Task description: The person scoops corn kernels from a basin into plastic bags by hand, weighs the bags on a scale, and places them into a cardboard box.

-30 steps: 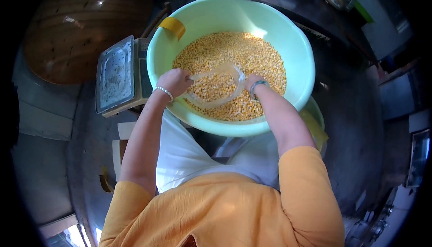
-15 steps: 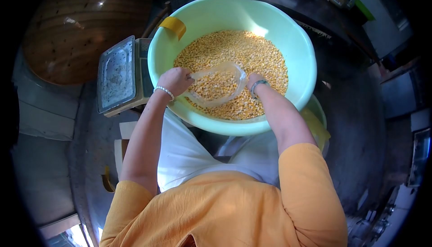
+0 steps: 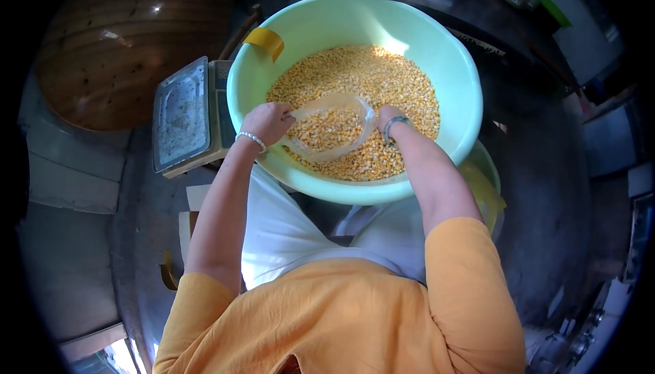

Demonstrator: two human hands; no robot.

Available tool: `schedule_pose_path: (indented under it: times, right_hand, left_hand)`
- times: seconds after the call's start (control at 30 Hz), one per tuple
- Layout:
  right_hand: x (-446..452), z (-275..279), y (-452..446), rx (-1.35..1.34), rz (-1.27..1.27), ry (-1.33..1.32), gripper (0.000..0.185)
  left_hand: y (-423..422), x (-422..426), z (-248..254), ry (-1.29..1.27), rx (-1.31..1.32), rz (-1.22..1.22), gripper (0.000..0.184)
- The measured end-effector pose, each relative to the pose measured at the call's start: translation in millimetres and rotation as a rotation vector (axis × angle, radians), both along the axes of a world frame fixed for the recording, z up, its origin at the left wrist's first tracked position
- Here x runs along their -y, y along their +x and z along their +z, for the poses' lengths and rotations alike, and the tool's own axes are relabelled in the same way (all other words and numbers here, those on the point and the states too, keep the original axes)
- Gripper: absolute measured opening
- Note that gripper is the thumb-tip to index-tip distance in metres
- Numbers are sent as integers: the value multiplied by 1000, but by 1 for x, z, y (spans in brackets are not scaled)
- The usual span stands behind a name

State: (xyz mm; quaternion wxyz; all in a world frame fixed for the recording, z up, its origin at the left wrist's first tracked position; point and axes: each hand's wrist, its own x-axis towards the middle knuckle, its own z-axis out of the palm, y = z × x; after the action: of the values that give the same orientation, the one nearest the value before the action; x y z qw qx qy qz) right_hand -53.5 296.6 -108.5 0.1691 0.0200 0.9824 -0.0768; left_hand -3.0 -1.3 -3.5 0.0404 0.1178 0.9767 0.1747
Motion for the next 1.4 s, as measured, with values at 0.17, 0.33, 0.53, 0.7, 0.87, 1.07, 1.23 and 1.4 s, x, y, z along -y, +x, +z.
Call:
schedule_pose_path:
  times: [0.17, 0.33, 0.53, 0.7, 0.87, 1.07, 1.23, 1.4]
  right_hand:
    - [-3, 23, -9, -60, -161, -211, 28]
    - [7, 89, 1, -137, -382, -776, 21]
    - [59, 167, 21, -16, 46, -890, 21]
    - [122, 108, 25, -20, 656, -389, 25]
    - [156, 65, 20, -35, 580, -136, 22]
    - [160, 45, 7, -61, 560, -184, 18]
    - [146, 58, 8, -55, 522, -418, 26]
    - [118, 101, 22, -103, 473, -718, 34]
  left_hand:
    - [0, 1, 1, -6, 15, 13, 21]
    - [1, 2, -1, 14, 10, 12, 21]
    - [4, 0, 10, 30, 61, 27, 20]
    - [1, 4, -2, 95, -41, 22, 21]
    - [1, 5, -4, 114, -72, 11, 21]
    - [0, 4, -2, 102, -69, 10, 21]
    - [2, 4, 4, 72, -28, -12, 21]
    - [1, 3, 3, 41, 2, -23, 20]
